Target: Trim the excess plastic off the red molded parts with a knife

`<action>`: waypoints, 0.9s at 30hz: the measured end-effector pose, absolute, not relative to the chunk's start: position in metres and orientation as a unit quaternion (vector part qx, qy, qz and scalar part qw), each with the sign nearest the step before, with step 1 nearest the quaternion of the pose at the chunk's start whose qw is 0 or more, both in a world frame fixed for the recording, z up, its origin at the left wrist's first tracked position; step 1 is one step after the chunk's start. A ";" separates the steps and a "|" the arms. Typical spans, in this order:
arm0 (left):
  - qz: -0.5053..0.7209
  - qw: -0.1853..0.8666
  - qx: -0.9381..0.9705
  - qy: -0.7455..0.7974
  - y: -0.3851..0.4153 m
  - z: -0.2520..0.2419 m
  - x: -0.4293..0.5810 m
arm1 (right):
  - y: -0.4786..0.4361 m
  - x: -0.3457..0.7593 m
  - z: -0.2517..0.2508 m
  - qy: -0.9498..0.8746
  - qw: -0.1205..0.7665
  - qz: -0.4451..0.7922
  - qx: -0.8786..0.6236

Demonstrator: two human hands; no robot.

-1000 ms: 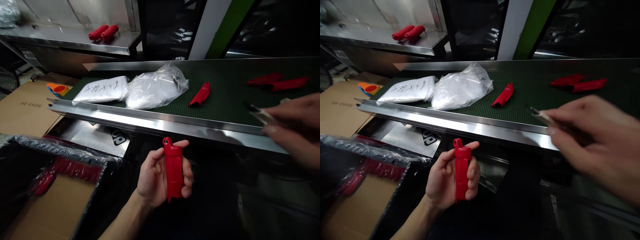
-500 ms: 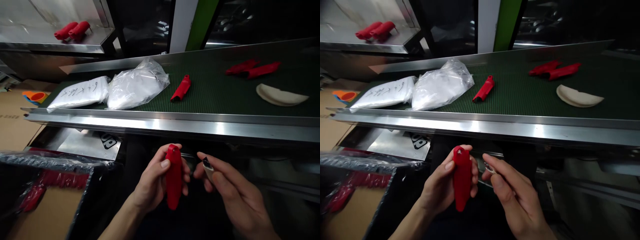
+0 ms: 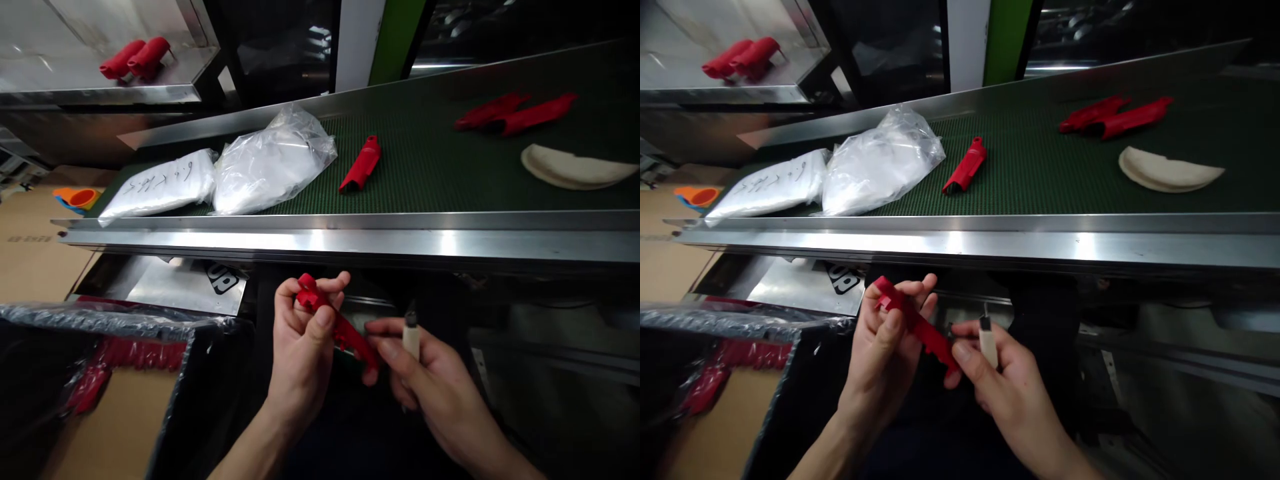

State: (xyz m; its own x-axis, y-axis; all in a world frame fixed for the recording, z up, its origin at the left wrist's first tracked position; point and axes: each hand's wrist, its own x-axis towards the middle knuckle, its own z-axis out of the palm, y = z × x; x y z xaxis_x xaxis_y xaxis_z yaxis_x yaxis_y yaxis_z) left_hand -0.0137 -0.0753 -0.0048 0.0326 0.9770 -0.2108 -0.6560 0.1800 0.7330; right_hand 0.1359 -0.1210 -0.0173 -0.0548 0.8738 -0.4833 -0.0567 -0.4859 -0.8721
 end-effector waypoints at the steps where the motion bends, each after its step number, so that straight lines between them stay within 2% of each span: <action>1: 0.595 0.665 0.255 0.372 -0.078 -0.005 -0.016 | -0.118 0.134 -0.016 -0.324 0.387 0.637 -0.582; 5: 0.555 0.614 0.375 0.417 -0.097 -0.006 -0.027 | -0.104 0.137 -0.008 -0.272 0.480 0.608 -0.571; 8: 0.542 0.625 0.428 0.362 -0.110 -0.004 -0.036 | -0.093 0.146 -0.005 -0.319 0.507 0.605 -0.524; 12: 0.520 0.706 0.348 0.331 -0.106 0.001 -0.045 | -0.078 0.160 -0.002 -0.424 0.458 0.640 -0.449; 15: 0.426 0.719 0.367 0.408 -0.096 0.008 -0.045 | -0.069 0.163 0.005 -0.497 0.404 0.648 -0.412; 18: 0.330 0.713 0.415 0.459 -0.091 0.014 -0.038 | -0.064 0.157 0.014 -0.575 0.351 0.594 -0.441; 23: 0.382 0.719 0.330 0.477 -0.091 0.012 -0.026 | -0.063 0.150 0.015 -0.607 0.386 0.431 -0.545; 27: 0.423 0.741 0.275 0.444 -0.092 0.011 -0.026 | -0.068 0.152 0.014 -0.670 0.368 0.348 -0.543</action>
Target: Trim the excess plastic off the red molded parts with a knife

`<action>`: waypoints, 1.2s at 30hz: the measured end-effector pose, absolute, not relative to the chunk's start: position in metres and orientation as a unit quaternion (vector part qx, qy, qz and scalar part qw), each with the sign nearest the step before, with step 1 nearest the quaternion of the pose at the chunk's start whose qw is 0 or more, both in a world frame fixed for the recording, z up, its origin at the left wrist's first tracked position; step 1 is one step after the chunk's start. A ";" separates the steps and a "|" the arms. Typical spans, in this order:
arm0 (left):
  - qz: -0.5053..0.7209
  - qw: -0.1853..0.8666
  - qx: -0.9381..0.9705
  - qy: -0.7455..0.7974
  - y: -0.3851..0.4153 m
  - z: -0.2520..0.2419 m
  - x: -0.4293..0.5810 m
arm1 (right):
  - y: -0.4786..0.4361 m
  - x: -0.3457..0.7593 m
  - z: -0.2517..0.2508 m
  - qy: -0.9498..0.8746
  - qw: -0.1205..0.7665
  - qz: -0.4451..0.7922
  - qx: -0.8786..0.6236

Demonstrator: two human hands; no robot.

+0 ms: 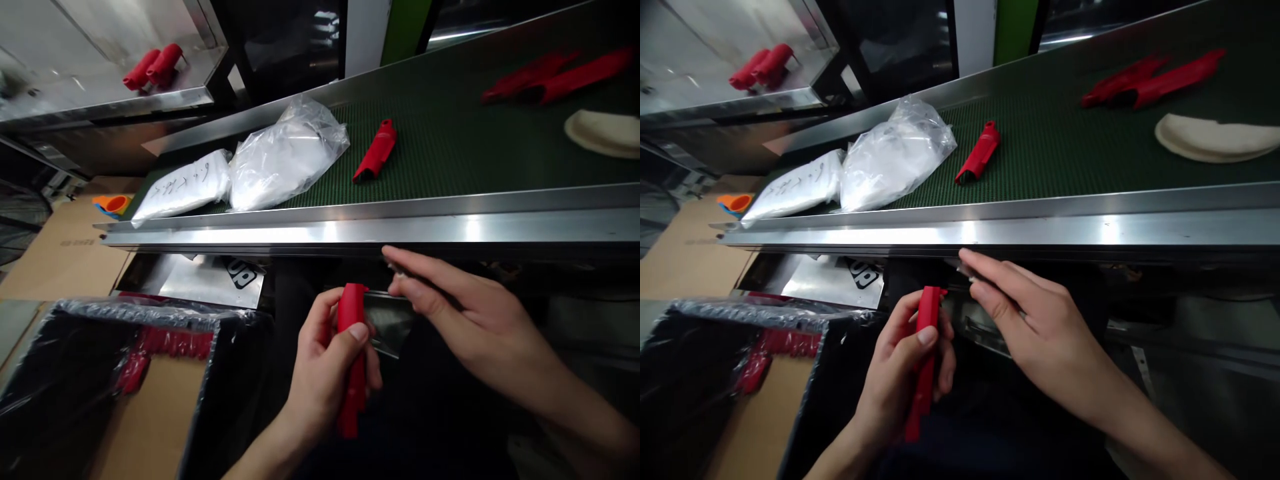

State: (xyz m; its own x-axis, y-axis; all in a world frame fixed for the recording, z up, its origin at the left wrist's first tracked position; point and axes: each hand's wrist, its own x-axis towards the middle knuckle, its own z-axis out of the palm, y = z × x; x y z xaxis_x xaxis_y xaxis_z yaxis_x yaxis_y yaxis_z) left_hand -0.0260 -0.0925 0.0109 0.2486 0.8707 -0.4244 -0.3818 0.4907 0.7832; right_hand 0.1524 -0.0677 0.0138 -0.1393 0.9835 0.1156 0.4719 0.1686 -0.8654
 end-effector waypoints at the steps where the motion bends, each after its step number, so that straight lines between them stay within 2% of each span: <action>1: 0.431 0.742 0.269 0.438 -0.093 0.011 -0.026 | -0.069 0.152 0.015 -0.685 0.369 0.329 -0.535; 7: 0.470 0.739 0.243 0.417 -0.097 0.014 -0.024 | -0.076 0.149 0.024 -0.774 0.397 0.214 -0.444; 11: 0.479 0.747 0.234 0.398 -0.099 0.017 -0.023 | -0.076 0.147 0.029 -0.812 0.374 0.160 -0.419; 36: 0.495 0.751 0.229 0.372 -0.104 0.019 -0.027 | -0.078 0.146 0.034 -0.842 0.339 0.128 -0.400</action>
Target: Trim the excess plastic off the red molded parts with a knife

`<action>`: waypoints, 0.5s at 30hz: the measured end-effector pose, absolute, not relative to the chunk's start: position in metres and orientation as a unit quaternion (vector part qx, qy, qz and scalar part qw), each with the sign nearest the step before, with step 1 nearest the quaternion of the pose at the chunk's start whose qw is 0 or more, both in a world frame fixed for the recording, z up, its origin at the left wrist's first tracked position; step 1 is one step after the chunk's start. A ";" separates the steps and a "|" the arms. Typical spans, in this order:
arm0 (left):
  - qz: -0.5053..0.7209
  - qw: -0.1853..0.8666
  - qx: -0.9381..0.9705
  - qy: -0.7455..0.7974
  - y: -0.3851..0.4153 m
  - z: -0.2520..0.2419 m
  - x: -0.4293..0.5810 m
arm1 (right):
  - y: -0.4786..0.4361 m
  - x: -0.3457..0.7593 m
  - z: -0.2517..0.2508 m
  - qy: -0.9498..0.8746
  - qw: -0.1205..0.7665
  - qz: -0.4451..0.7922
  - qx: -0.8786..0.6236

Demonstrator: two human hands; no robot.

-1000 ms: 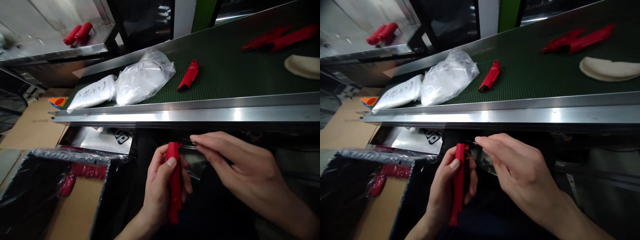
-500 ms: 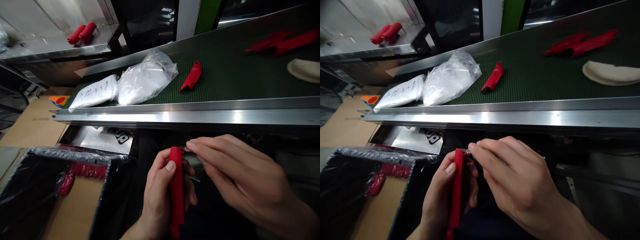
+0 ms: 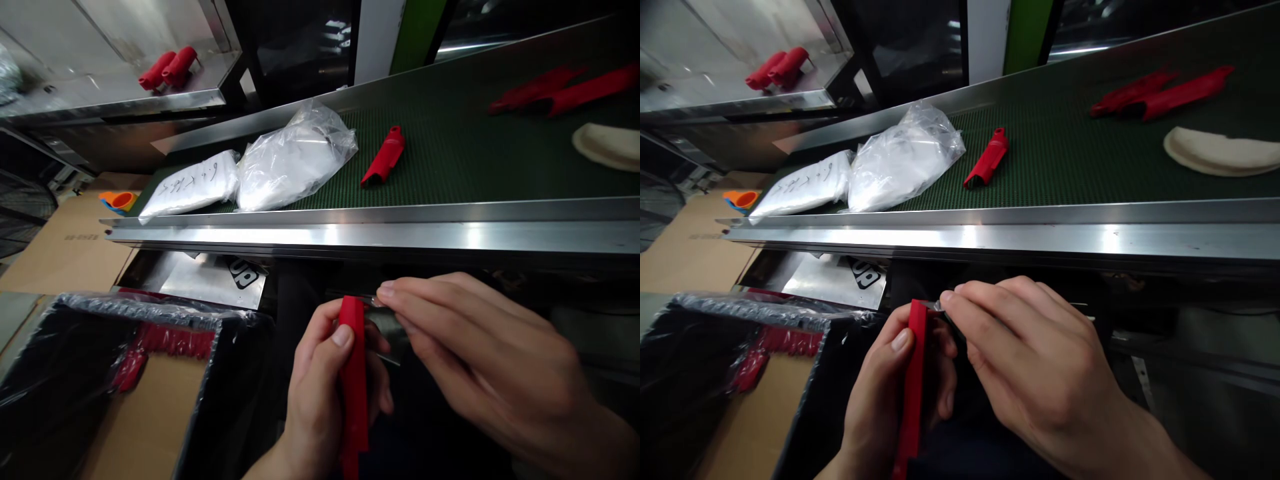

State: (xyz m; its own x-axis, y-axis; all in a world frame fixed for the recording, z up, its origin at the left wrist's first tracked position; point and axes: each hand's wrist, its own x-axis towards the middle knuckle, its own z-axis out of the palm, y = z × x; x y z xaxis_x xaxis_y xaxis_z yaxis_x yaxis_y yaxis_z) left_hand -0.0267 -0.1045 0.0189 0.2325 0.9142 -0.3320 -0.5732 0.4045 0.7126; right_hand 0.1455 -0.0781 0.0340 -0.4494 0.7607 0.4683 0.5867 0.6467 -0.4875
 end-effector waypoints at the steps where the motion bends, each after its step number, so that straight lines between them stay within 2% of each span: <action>1: 0.495 0.750 0.229 0.374 -0.104 0.019 -0.027 | -0.078 0.145 0.034 -0.843 0.339 0.126 -0.399; 15: 0.485 0.718 0.239 0.439 -0.098 0.023 -0.028 | -0.089 0.143 0.031 -0.870 0.324 0.124 -0.350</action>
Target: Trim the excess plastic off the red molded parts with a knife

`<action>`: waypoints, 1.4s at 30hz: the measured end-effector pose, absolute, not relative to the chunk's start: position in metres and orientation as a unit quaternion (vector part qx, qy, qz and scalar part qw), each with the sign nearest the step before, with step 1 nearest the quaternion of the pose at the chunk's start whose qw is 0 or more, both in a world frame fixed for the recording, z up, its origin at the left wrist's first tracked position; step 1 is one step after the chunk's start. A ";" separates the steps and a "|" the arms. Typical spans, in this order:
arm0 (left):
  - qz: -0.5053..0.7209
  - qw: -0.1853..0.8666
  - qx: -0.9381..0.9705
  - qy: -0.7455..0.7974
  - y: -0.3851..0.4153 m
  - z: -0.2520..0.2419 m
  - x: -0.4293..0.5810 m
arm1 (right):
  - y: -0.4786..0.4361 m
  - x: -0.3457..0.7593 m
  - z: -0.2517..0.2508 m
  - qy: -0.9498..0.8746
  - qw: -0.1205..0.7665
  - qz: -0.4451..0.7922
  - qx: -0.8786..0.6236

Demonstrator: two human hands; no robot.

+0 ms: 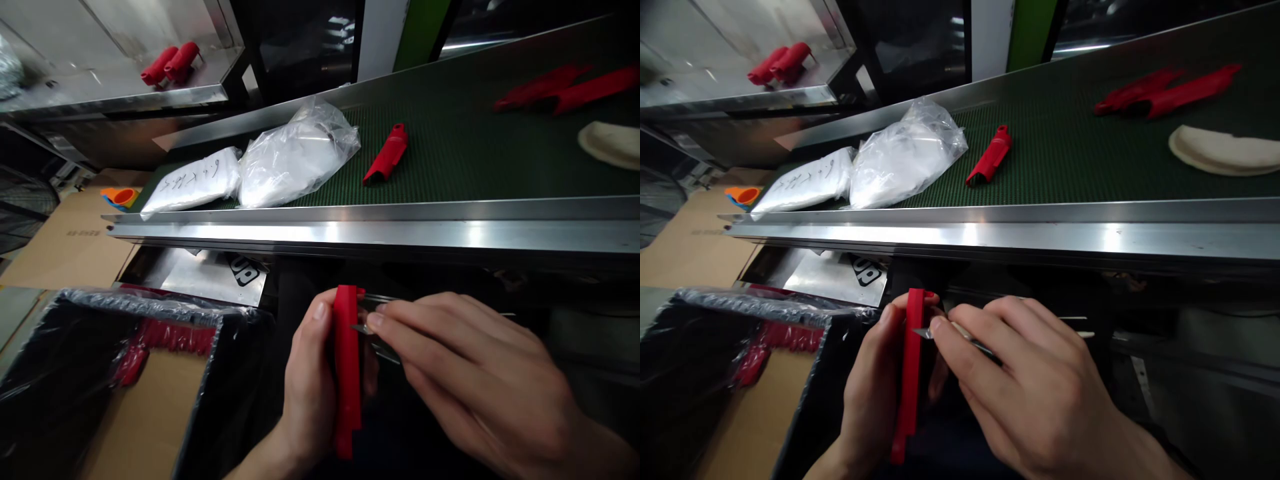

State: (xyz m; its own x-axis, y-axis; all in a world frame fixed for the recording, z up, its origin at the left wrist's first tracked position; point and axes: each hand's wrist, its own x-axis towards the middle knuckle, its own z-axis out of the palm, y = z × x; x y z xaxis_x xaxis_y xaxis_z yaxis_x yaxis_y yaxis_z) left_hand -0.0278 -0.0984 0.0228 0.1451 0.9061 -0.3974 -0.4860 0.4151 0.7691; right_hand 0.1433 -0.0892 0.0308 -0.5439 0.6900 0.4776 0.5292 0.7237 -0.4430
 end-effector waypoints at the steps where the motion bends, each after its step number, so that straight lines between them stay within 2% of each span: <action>1: 0.492 0.716 0.231 0.438 -0.097 0.024 -0.028 | -0.091 0.142 0.031 -0.870 0.322 0.127 -0.351; 18: 0.519 0.721 0.203 0.411 -0.070 0.020 -0.034 | -0.109 0.125 0.029 -0.881 0.291 0.121 -0.354; 21: 0.528 0.721 0.186 0.409 -0.066 0.020 -0.037 | -0.115 0.128 0.027 -0.867 0.325 0.131 -0.355; 27: 0.514 0.724 0.181 0.423 -0.067 0.023 -0.034 | -0.113 0.126 0.024 -0.771 0.408 0.198 -0.447; 32: 0.479 0.725 0.223 0.441 -0.082 0.017 -0.030 | -0.091 0.118 0.017 -0.740 0.351 0.326 -0.473; 38: 0.348 0.782 0.345 0.384 -0.101 0.007 -0.044 | -0.074 0.124 0.024 -0.658 0.418 0.400 -0.483; 42: 0.291 0.748 0.420 0.424 -0.103 0.015 -0.042 | -0.072 0.126 0.030 -0.610 0.390 0.465 -0.510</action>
